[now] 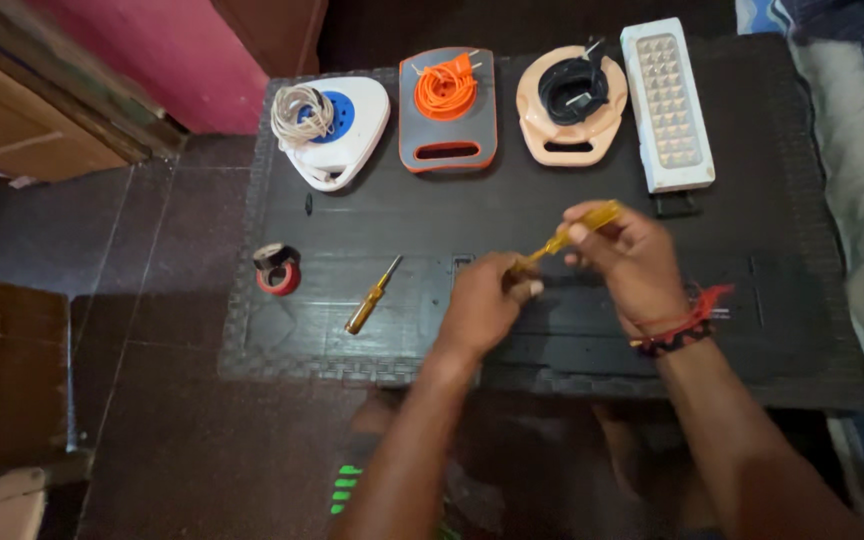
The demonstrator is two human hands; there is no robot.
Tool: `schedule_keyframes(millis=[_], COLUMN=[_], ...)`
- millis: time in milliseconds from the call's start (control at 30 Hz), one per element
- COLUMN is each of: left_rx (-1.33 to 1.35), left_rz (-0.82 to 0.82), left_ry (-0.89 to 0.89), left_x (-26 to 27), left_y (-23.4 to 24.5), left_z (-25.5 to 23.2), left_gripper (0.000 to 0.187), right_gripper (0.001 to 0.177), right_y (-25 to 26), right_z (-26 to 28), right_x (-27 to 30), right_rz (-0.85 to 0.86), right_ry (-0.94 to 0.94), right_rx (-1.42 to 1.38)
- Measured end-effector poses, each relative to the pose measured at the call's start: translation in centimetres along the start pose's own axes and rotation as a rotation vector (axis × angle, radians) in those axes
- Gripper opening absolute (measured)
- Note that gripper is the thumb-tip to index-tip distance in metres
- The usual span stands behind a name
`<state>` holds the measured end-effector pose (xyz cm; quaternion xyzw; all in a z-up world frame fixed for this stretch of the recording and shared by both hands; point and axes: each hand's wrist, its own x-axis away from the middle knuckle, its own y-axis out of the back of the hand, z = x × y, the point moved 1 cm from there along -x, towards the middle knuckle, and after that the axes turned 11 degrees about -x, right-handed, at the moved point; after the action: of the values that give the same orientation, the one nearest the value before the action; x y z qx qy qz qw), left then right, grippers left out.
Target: The person assembles a keyboard by placing a metal plate into the keyboard base, then uses a screwdriver to fasten screws into the back of the keyboard. The person flips the keyboard over to show the front side.
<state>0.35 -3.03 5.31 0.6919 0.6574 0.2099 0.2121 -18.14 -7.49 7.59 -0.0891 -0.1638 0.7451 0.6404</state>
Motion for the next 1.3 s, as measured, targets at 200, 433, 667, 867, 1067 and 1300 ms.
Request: schedule_keyframes(millis=[200, 433, 667, 867, 1067, 1300], left_rx=[-0.233, -0.173, -0.159, -0.203, -0.238, -0.241], left_rz=[-0.196, -0.135, -0.095, -0.053, -0.064, 0.029], left_ry=[0.034, 0.199, 0.235, 0.260, 0.233, 0.367], left_x=[2.0, 2.1, 1.7, 1.2, 1.1, 1.0], left_y=[-2.5, -2.5, -2.1, -2.3, -2.1, -1.9], left_z=[-0.8, -0.8, -1.2, -0.6, -0.7, -1.2], left_gripper=[0.025, 0.007, 0.005, 0.013, 0.014, 0.013], right_gripper=[0.039, 0.049, 0.046, 0.046, 0.046, 0.043], right_y=[0.2, -2.4, -2.8, -2.9, -2.9, -3.6], right_z=[2.9, 3.1, 3.7, 3.3, 3.0, 3.3], right_x=[1.8, 4.4, 4.7, 4.3, 4.1, 4.7], right_rz=[-0.089, 0.047, 0.049, 0.080, 0.066, -0.014], right_ry=[0.114, 0.258, 0.385, 0.398, 0.358, 0.394], right_rx=[0.179, 0.449, 0.543, 0.547, 0.548, 0.718])
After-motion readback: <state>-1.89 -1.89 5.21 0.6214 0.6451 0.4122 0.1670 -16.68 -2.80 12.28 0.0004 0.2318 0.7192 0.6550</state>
